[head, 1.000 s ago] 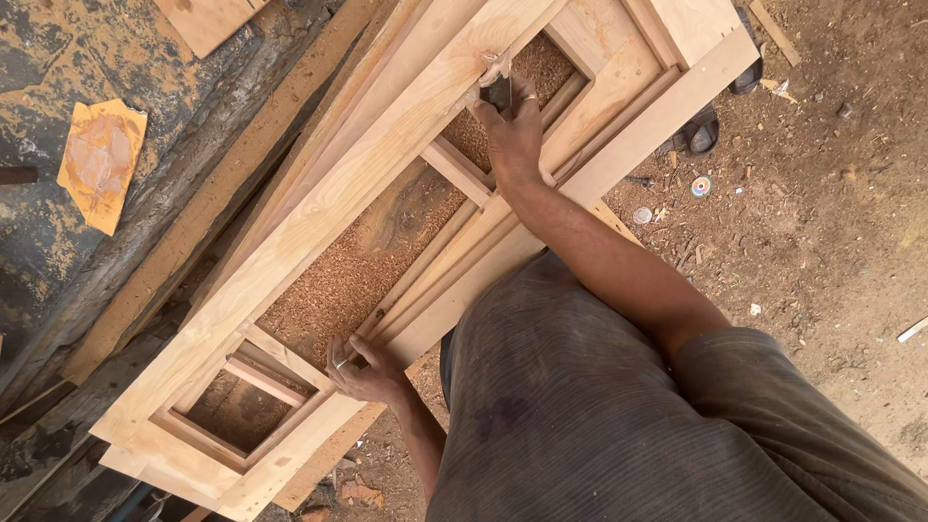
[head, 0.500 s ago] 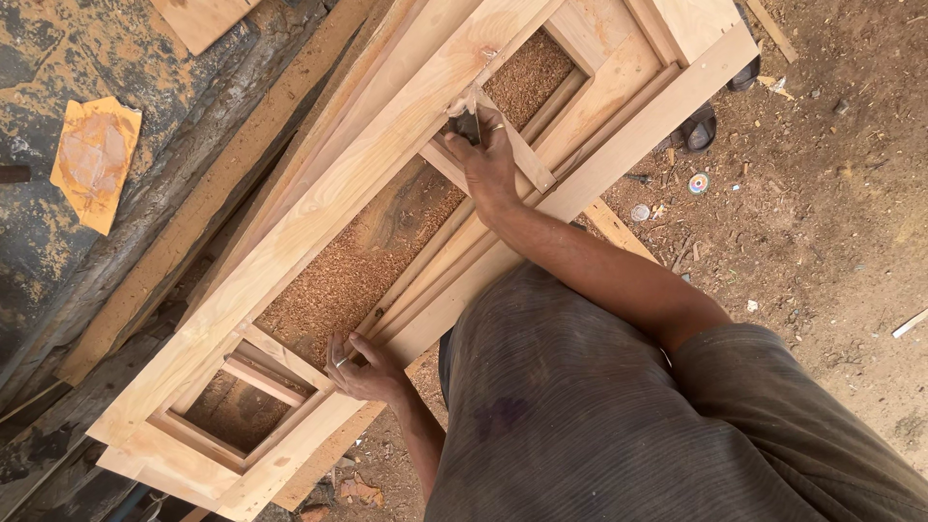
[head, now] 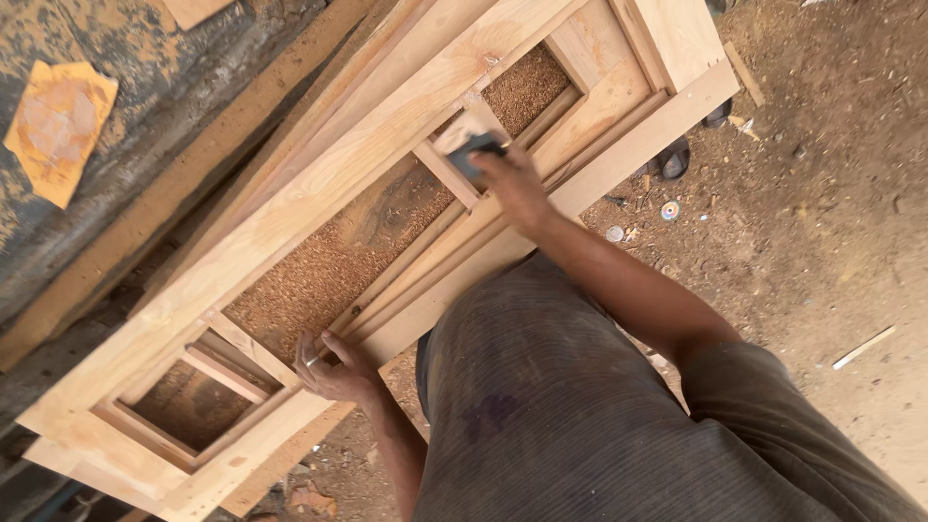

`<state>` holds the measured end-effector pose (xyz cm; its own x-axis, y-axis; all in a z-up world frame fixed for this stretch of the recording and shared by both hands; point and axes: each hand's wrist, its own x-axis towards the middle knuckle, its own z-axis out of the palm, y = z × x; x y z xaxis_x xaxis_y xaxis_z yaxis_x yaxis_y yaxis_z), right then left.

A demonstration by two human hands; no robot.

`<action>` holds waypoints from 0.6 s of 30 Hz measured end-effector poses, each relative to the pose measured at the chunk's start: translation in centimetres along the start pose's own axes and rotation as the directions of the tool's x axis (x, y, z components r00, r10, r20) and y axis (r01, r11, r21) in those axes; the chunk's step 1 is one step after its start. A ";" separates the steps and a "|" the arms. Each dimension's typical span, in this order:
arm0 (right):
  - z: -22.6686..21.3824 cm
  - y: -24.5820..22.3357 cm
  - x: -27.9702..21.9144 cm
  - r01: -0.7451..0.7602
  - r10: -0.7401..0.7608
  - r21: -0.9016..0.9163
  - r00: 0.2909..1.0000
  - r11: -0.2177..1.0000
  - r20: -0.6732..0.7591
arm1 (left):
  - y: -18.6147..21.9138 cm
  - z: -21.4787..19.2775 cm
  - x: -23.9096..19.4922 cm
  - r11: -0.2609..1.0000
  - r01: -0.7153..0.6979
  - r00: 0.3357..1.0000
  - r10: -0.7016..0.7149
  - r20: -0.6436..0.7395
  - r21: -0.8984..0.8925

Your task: The person sands the surface of a wooden frame using a sanding block. They systematically rub the block along the edges and inner sections of the frame to smooth the wood.

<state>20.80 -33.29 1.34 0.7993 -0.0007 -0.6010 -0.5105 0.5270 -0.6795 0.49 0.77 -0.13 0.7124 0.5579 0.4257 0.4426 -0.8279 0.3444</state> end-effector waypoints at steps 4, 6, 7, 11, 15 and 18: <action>-8.6 -4.3 -0.1 0.176 -0.147 0.081 0.948 0.981 -0.284 | 0.6 -0.2 -0.2 0.999 -0.010 1.000 0.011 -0.022 0.044; -12.7 -6.1 -0.9 0.274 -0.251 0.032 0.917 0.961 -0.309 | 0.9 -0.5 -0.3 0.999 0.014 1.000 -0.014 0.008 0.048; -14.3 -6.7 -1.5 0.296 -0.269 0.033 0.906 0.955 -0.326 | 1.0 -0.5 -0.3 0.999 0.023 0.999 -0.024 0.022 0.045; -17.5 -7.9 -3.4 0.364 -0.321 0.030 0.856 0.931 -0.406 | 0.6 -0.2 0.0 0.998 0.002 1.000 -0.004 0.029 0.060; -18.3 -8.8 -4.4 0.329 -0.316 -0.078 0.776 0.941 -0.546 | -0.6 0.7 -0.5 0.999 -0.024 1.000 0.024 -0.010 0.040; -18.5 -9.4 -4.1 0.348 -0.432 -0.257 0.767 0.902 -0.475 | -1.8 1.2 -0.9 1.000 -0.024 1.000 0.024 -0.010 0.018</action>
<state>16.47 -53.99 2.40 0.6826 -0.6317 -0.3675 -0.2634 0.2564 -0.9300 -0.30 1.69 -2.16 0.7173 0.5386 0.4420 0.4356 -0.8418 0.3188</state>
